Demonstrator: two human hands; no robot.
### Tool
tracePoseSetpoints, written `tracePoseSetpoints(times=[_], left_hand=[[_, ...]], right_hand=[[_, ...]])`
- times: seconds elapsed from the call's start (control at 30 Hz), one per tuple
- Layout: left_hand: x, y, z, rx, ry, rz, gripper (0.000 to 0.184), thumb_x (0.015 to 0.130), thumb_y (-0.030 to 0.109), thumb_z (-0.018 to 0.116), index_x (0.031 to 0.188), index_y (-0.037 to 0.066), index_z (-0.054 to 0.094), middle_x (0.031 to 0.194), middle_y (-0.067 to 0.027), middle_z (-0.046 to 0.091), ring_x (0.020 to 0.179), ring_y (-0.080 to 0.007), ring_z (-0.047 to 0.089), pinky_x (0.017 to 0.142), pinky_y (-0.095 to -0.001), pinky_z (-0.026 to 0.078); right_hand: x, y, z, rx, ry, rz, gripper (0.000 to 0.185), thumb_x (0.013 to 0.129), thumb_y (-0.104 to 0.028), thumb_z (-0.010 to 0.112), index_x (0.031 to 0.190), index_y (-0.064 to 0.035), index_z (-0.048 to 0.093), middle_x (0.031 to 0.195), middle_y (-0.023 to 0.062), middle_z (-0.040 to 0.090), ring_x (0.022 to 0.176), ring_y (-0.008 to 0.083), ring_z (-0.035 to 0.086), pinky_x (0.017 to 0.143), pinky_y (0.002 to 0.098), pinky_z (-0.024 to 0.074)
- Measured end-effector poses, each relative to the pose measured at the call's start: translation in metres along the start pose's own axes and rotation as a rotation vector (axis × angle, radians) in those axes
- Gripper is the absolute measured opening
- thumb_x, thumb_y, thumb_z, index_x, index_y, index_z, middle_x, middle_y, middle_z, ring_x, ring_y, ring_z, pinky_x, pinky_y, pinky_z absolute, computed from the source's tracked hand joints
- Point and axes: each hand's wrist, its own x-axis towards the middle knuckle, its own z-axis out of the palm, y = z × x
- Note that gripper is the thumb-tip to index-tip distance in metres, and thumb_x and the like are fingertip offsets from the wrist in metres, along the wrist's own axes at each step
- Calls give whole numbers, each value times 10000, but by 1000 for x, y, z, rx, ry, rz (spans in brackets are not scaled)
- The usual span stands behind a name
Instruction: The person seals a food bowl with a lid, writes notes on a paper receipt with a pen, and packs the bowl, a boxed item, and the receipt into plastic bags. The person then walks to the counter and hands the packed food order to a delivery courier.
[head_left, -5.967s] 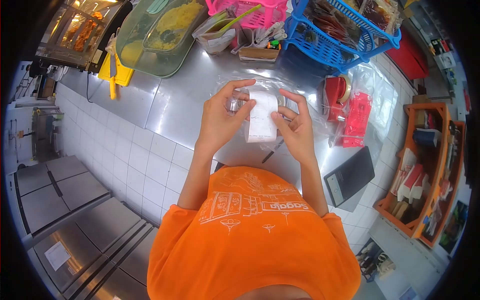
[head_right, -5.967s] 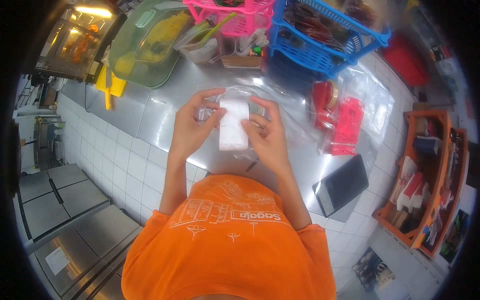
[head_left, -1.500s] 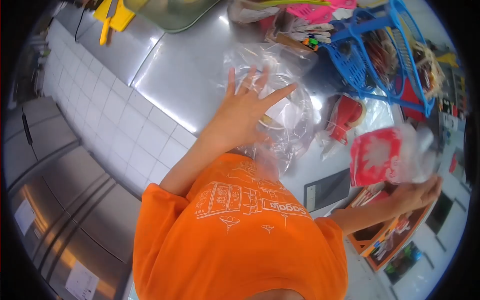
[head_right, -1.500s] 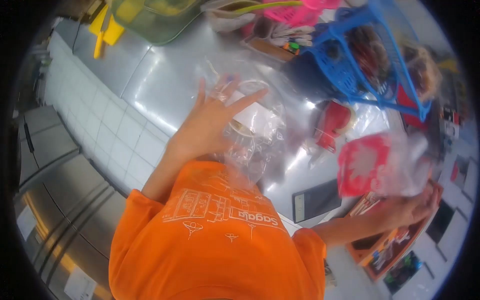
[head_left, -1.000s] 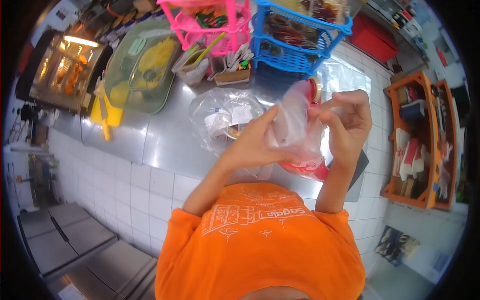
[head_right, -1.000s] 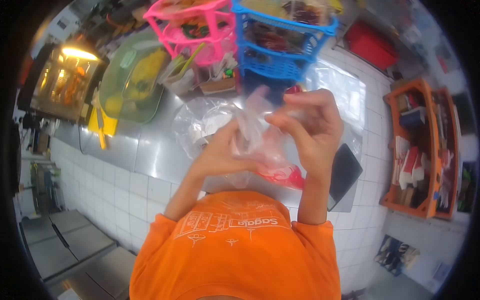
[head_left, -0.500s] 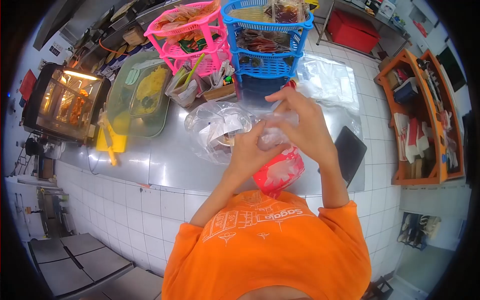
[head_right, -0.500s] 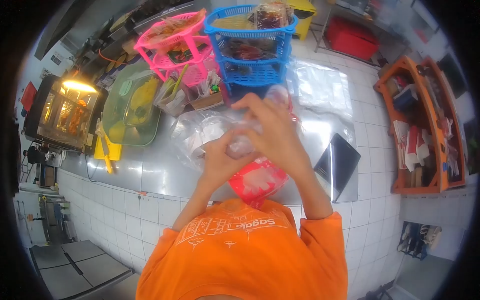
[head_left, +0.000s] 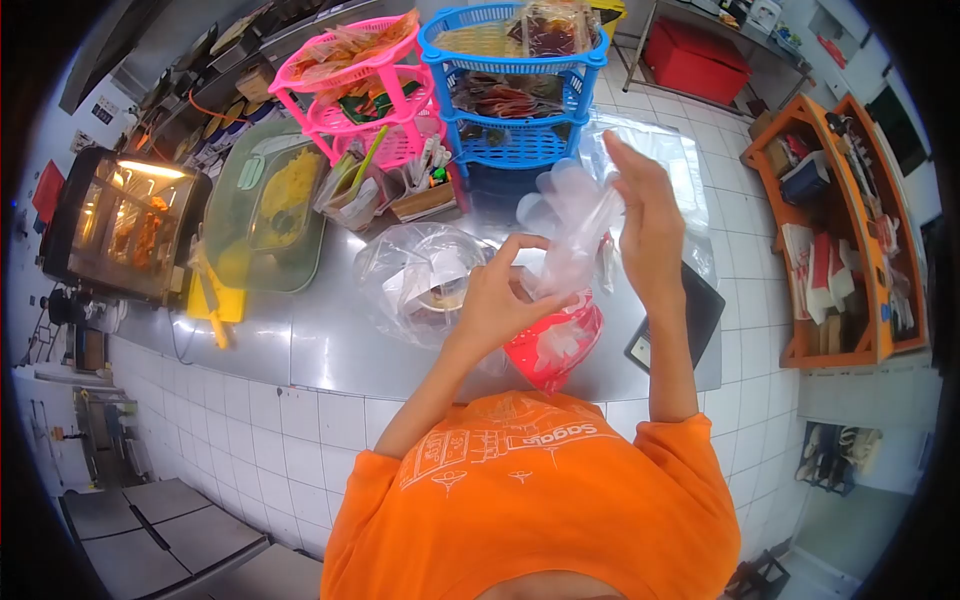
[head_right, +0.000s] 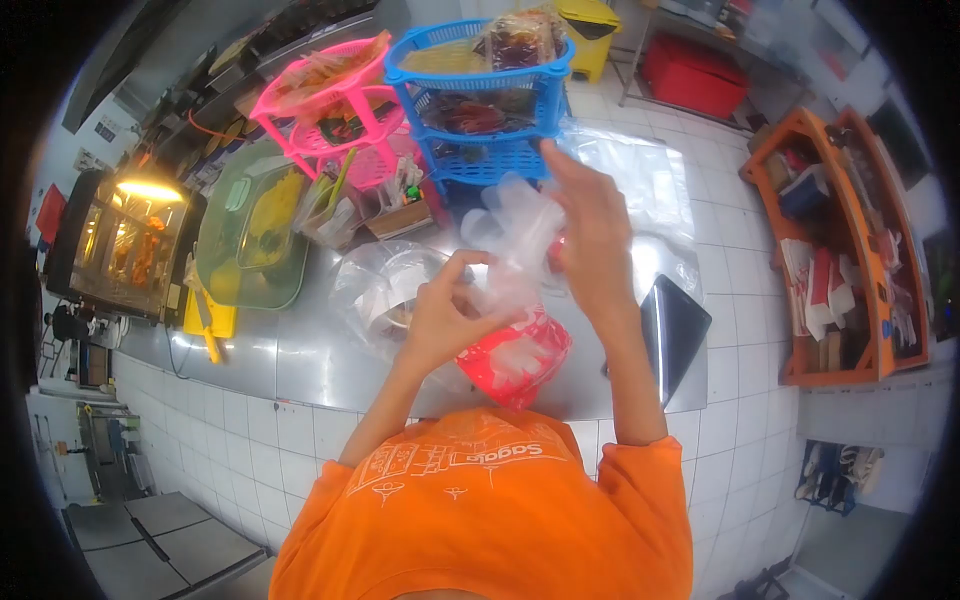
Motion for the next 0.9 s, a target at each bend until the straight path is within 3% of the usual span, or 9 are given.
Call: tracePoseSetpoints(times=[0.07, 0.23, 0.27, 0.4, 0.5, 0.53, 0.57, 0.77, 0.9], left_hand=[[9, 4, 2, 31, -18, -14, 640, 657, 249, 900, 1197, 117, 584, 671, -34, 677, 524, -91, 595, 525, -236, 460], [32, -3, 14, 99, -53, 20, 618, 690, 311, 854, 1217, 153, 573, 581, -88, 629, 510, -206, 645, 529, -316, 489], [35, -3, 17, 105, -51, 12, 613, 693, 313, 852, 1216, 153, 573, 575, -88, 623, 510, -212, 646, 528, -323, 490], [51, 0, 33, 163, 7, 47, 600, 699, 324, 855, 1198, 151, 571, 600, -111, 633, 536, -255, 664, 542, -350, 505], [63, 3, 43, 136, 3, 85, 602, 702, 332, 856, 1192, 139, 564, 630, -135, 644, 577, -274, 682, 566, -363, 518], [68, 6, 45, 123, -12, 93, 606, 703, 333, 855, 1192, 131, 560, 642, -141, 650, 594, -277, 688, 575, -366, 521], [72, 8, 47, 110, -30, 99, 610, 704, 334, 854, 1192, 123, 556, 653, -147, 655, 611, -280, 695, 585, -370, 525], [118, 10, 63, 156, -235, 236, 583, 700, 349, 847, 1141, 50, 612, 728, -149, 708, 704, -267, 725, 681, -363, 553], [186, 25, 82, 149, -334, 243, 543, 697, 340, 849, 1107, 44, 652, 766, -133, 731, 715, -247, 731, 699, -338, 557]], right_hand=[[9, 6, -14, -79, -57, 33, 327, 1034, -79, 442, 1342, -71, 553, 1300, 90, 627, 1186, 260, 599, 1026, 354, 443], [25, 15, -41, -82, -78, -184, 519, 999, -148, 507, 1491, -114, 342, 1383, 92, 569, 1214, 260, 584, 969, 320, 455], [26, 18, -47, 19, -119, -159, 594, 906, -169, 660, 1444, -105, 415, 1334, 72, 576, 1135, 249, 599, 905, 313, 466], [15, 5, -38, -219, -325, 111, 607, 770, -118, 798, 1321, -74, 546, 1020, 55, 622, 864, 167, 598, 822, 309, 476], [12, 30, -26, 56, -307, 277, 503, 786, -32, 759, 1258, -52, 586, 918, 66, 639, 786, 140, 614, 808, 279, 480], [17, 39, -34, 79, -222, 311, 384, 824, -23, 681, 1199, -44, 604, 1066, 95, 661, 771, 168, 617, 756, 299, 486], [25, 48, -45, -25, -42, 125, 313, 822, -1, 687, 1127, -36, 624, 987, 80, 677, 787, 141, 626, 779, 303, 488], [55, 98, -122, 319, 642, 201, 323, 916, -35, 677, 1217, -43, 562, 980, 23, 665, 833, 96, 612, 771, 211, 494], [27, 114, -157, 423, 913, 279, 424, 1018, -168, 533, 1410, -23, 464, 1235, 92, 617, 1138, 177, 588, 1051, 276, 401]])
